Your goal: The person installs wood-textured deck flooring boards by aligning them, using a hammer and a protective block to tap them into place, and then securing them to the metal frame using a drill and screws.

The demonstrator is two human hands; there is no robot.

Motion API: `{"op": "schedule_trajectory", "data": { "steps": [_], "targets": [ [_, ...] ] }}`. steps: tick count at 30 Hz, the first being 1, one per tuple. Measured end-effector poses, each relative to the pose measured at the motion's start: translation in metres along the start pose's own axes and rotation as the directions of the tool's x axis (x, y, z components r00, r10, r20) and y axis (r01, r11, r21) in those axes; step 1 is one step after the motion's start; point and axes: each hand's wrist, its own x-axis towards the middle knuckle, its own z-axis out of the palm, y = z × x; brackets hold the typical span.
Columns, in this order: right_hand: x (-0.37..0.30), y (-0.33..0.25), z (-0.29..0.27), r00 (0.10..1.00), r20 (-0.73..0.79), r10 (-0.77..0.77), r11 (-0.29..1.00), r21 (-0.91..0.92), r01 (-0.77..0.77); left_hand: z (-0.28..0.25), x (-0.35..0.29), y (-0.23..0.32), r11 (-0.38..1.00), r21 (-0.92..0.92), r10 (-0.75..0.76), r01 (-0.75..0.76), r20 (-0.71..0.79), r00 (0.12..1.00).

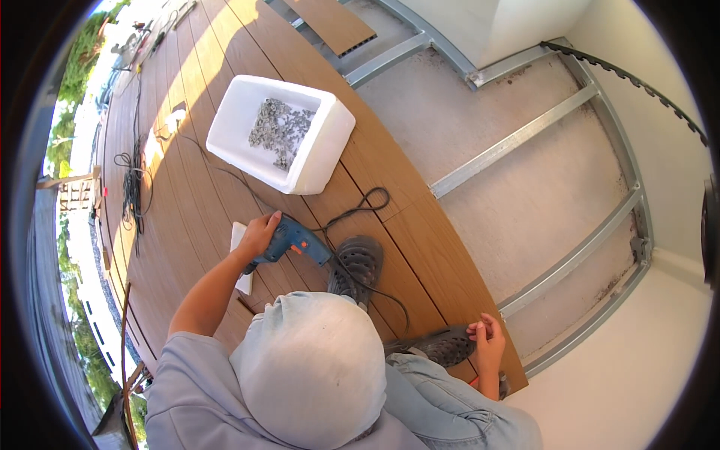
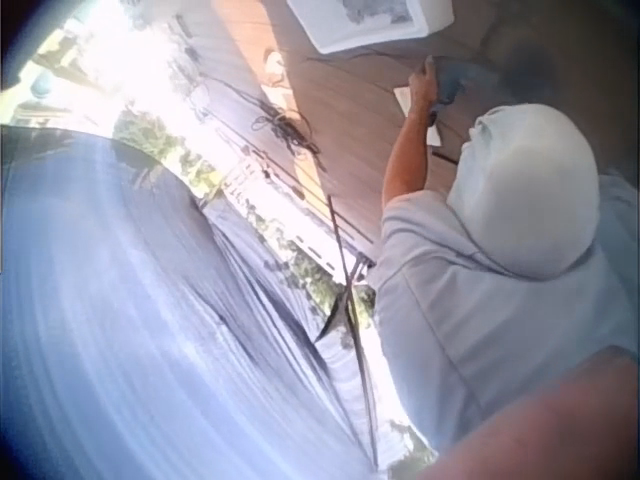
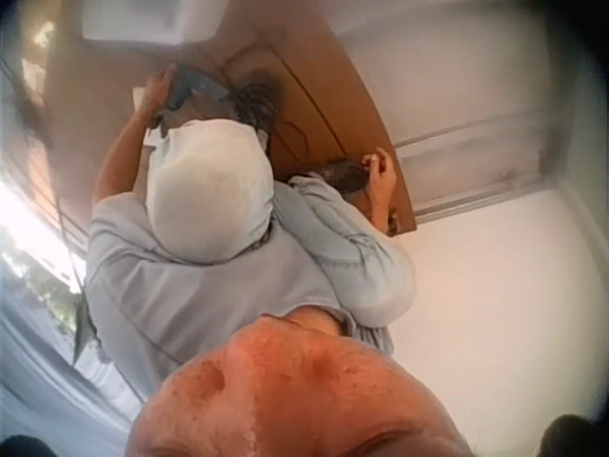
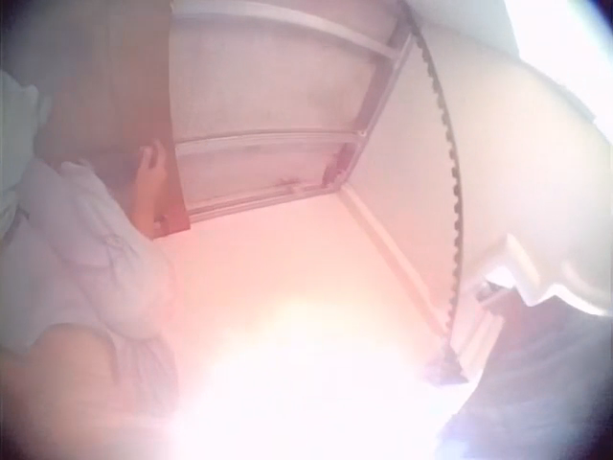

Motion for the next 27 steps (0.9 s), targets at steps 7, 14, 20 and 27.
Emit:
{"op": "schedule_trajectory", "data": {
  "steps": [7, 14, 20, 27],
  "targets": [
    [-0.004, 0.003, 0.001, 0.998, -0.050, 0.046, 0.999, -0.024, -0.048, 0.021, 0.014, -0.007, 0.990, -0.117, 0.072, -0.077, -0.044, 0.996],
    [-0.008, 0.007, 0.021, 0.998, -0.056, 0.021, 0.996, -0.081, -0.026, 0.014, -0.001, -0.015, 0.978, 0.093, 0.202, -0.189, -0.165, 0.965],
    [-0.003, 0.009, 0.020, 0.993, -0.103, 0.051, 0.997, -0.051, -0.057, -0.081, -0.001, 0.060, 0.920, 0.080, 0.307, -0.383, -0.754, 0.581],
    [0.007, 0.021, 0.027, 0.997, -0.067, -0.025, 0.997, -0.075, 0.020, -0.101, 0.166, 0.106, 0.817, 0.296, 0.529, -0.496, -0.038, 0.848]
  ]
}}
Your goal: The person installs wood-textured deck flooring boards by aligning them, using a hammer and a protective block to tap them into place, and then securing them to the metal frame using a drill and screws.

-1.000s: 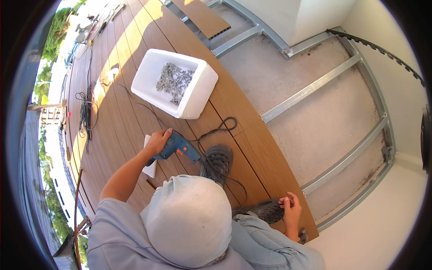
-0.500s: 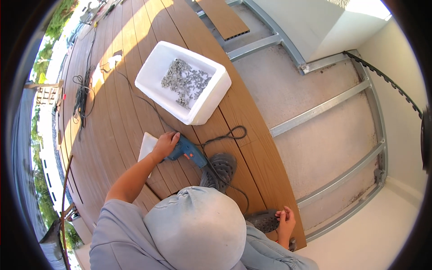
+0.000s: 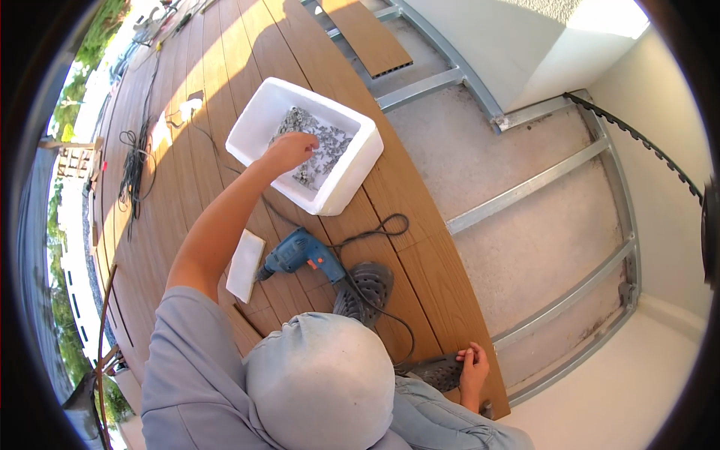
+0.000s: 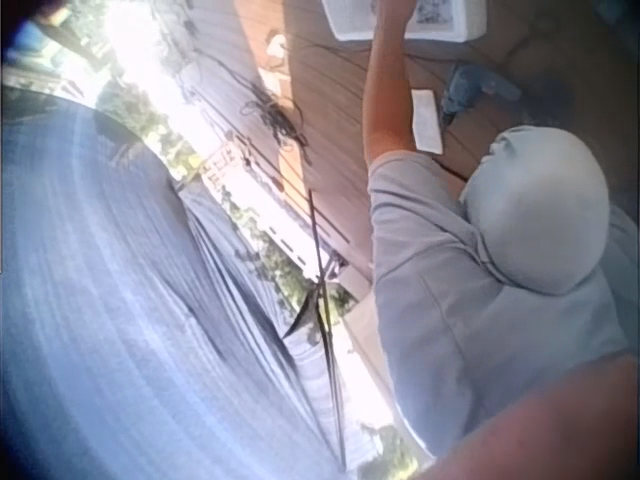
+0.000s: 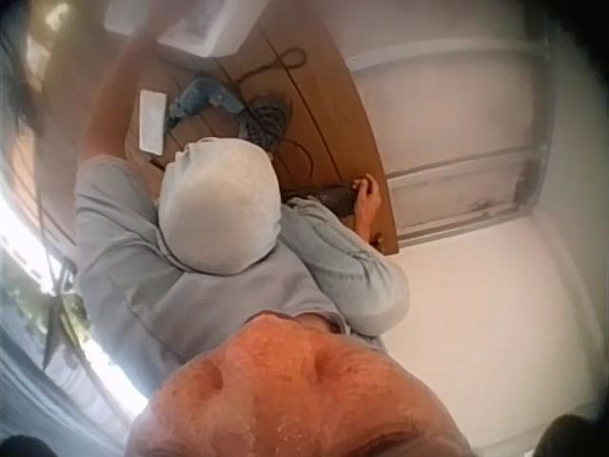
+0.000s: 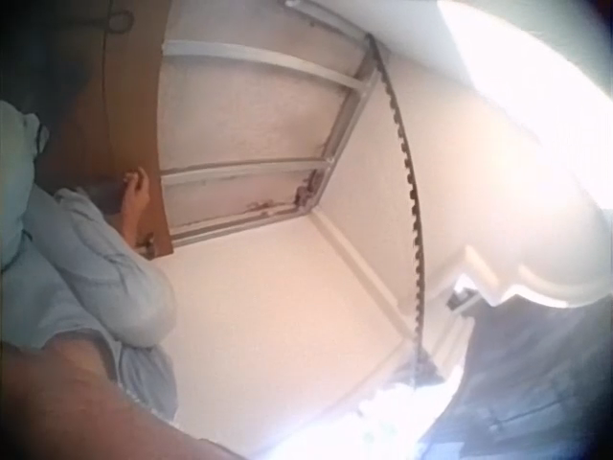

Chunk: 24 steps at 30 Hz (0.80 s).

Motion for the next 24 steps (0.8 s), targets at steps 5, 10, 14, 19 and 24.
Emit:
{"op": "schedule_trajectory", "data": {
  "steps": [5, 10, 14, 19, 24],
  "targets": [
    [-0.030, 0.005, -0.020, 0.994, -0.103, 0.044, 0.990, 0.139, -0.030, 0.041, 0.036, -0.050, 0.989, 0.150, -0.032, 0.008, 0.160, 0.987],
    [-0.053, 0.036, -0.041, 0.966, -0.243, 0.087, 0.973, 0.228, -0.030, 0.056, 0.045, -0.042, 0.982, 0.181, -0.091, 0.048, 0.235, 0.968],
    [-0.055, 0.046, -0.040, 0.950, -0.269, 0.158, 0.957, 0.279, -0.081, 0.061, 0.037, -0.052, 0.980, 0.194, -0.078, 0.035, 0.222, 0.972],
    [-0.056, 0.033, -0.022, 0.973, -0.191, 0.127, 0.969, 0.235, -0.080, 0.031, 0.006, -0.088, 0.991, -0.016, -0.129, 0.135, 0.204, 0.970],
    [-0.067, 0.079, -0.057, 0.950, -0.286, 0.122, 0.968, 0.247, -0.050, -0.006, 0.021, -0.048, 0.951, -0.270, -0.104, 0.154, 0.188, 0.977]
  ]
}}
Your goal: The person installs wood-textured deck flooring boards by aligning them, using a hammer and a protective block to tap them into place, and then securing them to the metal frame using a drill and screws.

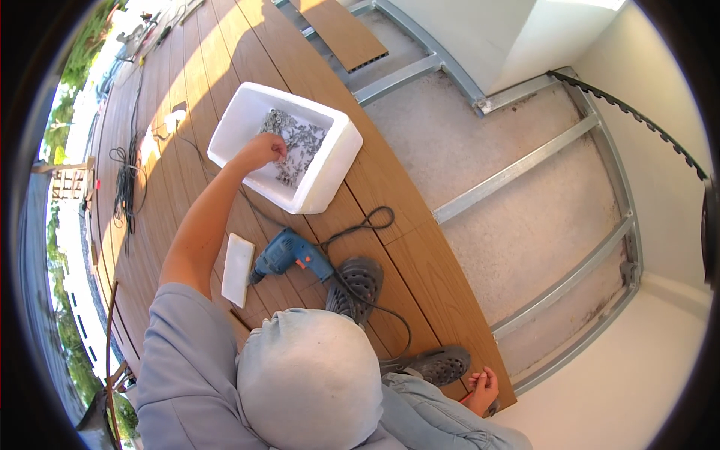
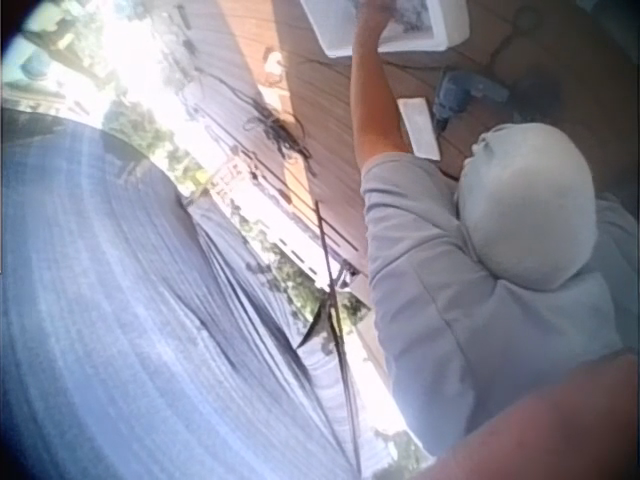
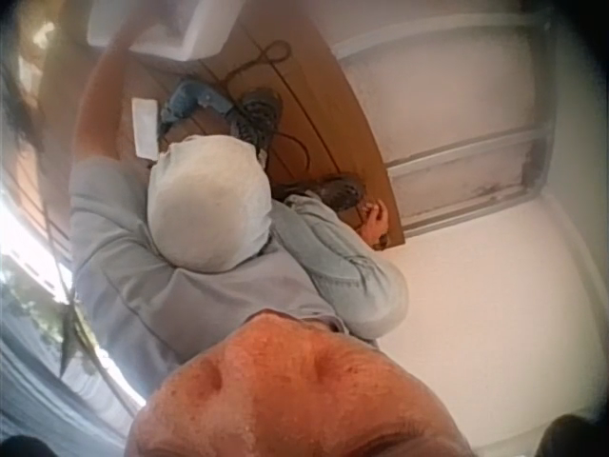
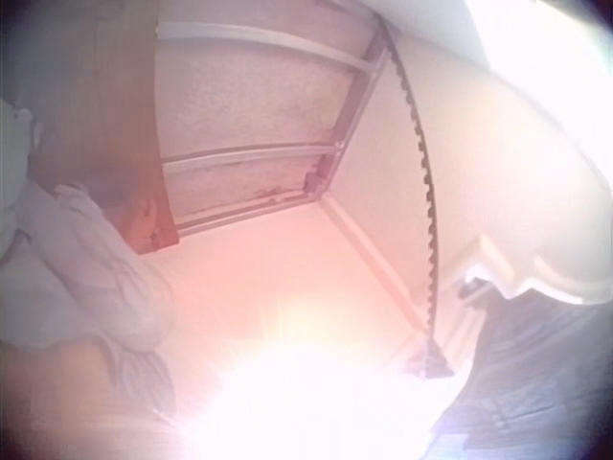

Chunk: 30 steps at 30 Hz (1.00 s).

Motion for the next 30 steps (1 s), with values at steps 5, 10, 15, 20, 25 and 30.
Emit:
{"op": "schedule_trajectory", "data": {
  "steps": [5, 10, 15, 20, 25, 30],
  "targets": [
    [-0.024, 0.076, -0.085, 0.941, -0.335, 0.048, 0.982, -0.155, -0.105, 0.019, -0.003, 0.042, 0.922, -0.385, 0.037, -0.040, -0.015, 0.999],
    [-0.033, 0.070, -0.072, 0.667, -0.743, -0.056, 0.817, -0.419, -0.397, -0.053, -0.054, 0.023, 0.957, -0.287, -0.012, -0.040, -0.180, 0.984],
    [-0.104, 0.134, -0.082, 0.650, -0.756, 0.083, 0.730, -0.398, -0.555, -0.015, 0.001, 0.176, 0.936, -0.231, 0.288, -0.264, 0.075, 0.955],
    [-0.085, 0.134, -0.055, 0.681, -0.729, -0.069, 0.765, -0.477, -0.433, 0.063, 0.049, 0.338, 0.867, -0.284, 0.498, -0.409, 0.459, 0.736],
    [-0.067, 0.139, -0.067, 0.722, -0.674, -0.153, 0.814, -0.501, -0.295, 0.238, 0.004, 0.498, 0.814, -0.180, 0.455, -0.552, 0.788, 0.414],
    [-0.053, 0.150, -0.084, 0.692, -0.648, -0.318, 0.775, -0.598, -0.204, 0.434, -0.051, 0.567, 0.819, -0.259, 0.384, -0.512, 0.911, 0.152]
  ]
}}
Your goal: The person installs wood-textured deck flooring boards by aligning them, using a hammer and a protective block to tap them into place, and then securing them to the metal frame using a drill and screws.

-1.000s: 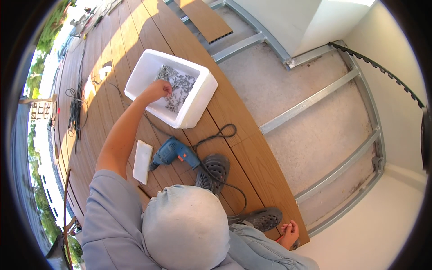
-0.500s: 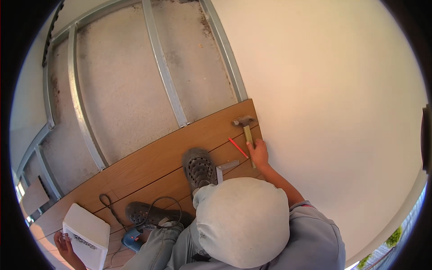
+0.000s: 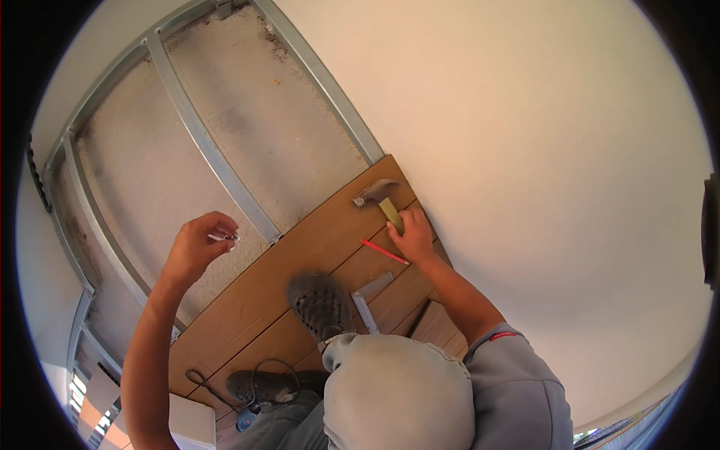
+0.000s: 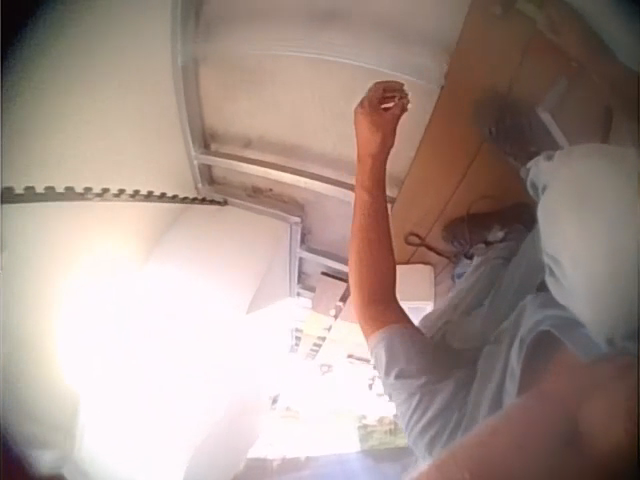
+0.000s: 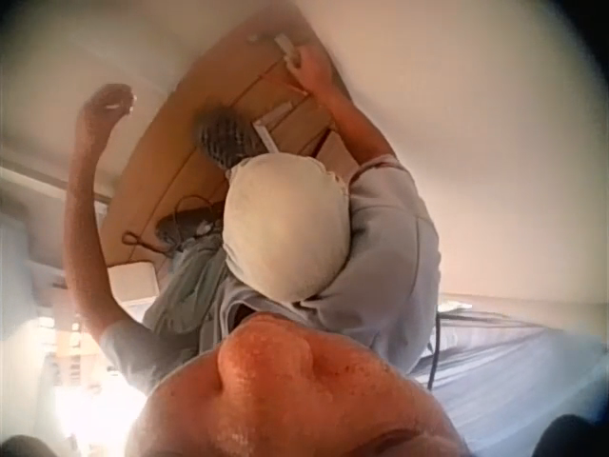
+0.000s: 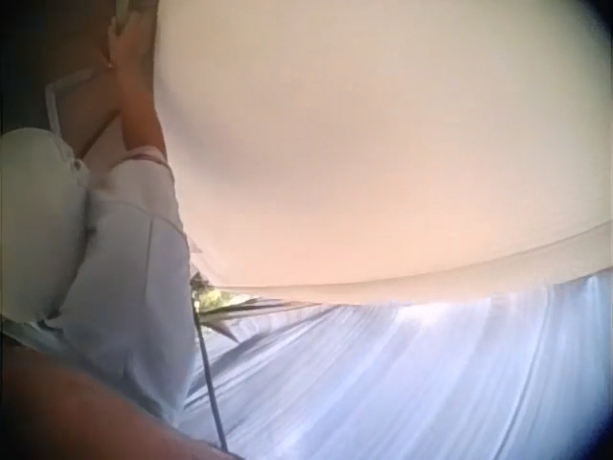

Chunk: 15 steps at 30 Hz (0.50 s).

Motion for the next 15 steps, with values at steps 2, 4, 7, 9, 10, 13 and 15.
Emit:
{"op": "schedule_trajectory", "data": {
  "steps": [2, 4, 7, 9, 10, 13, 15],
  "targets": [
    [0.006, 0.004, 0.007, 0.999, -0.037, -0.034, 0.999, -0.021, 0.033, 0.044, 0.063, 0.013, 0.994, -0.087, 0.066, -0.066, -0.005, 0.998],
    [0.010, -0.002, 0.009, 0.996, -0.080, -0.050, 0.998, 0.033, 0.053, 0.082, 0.120, 0.012, 0.964, -0.236, 0.119, -0.121, -0.022, 0.993],
    [0.013, -0.008, 0.010, 0.997, -0.069, -0.041, 0.998, 0.049, 0.045, 0.137, 0.188, 0.018, 0.954, -0.269, 0.121, -0.130, -0.051, 0.991],
    [0.010, -0.002, 0.011, 0.997, -0.059, -0.040, 0.998, 0.053, 0.043, 0.170, 0.220, 0.022, 0.942, -0.311, 0.107, -0.125, -0.074, 0.992],
    [0.008, 0.000, 0.012, 0.998, -0.049, -0.033, 0.998, 0.053, 0.036, 0.182, 0.233, 0.022, 0.956, -0.258, 0.113, -0.138, -0.109, 0.988],
    [0.007, 0.003, 0.015, 1.000, -0.017, -0.011, 0.998, 0.063, 0.012, 0.213, 0.257, 0.022, 0.970, -0.129, 0.176, -0.205, -0.208, 0.962],
    [0.004, 0.004, 0.014, 0.999, 0.028, 0.028, 0.996, 0.089, -0.030, 0.230, 0.267, 0.027, 0.965, -0.057, 0.235, -0.257, -0.255, 0.938]
  ]
}}
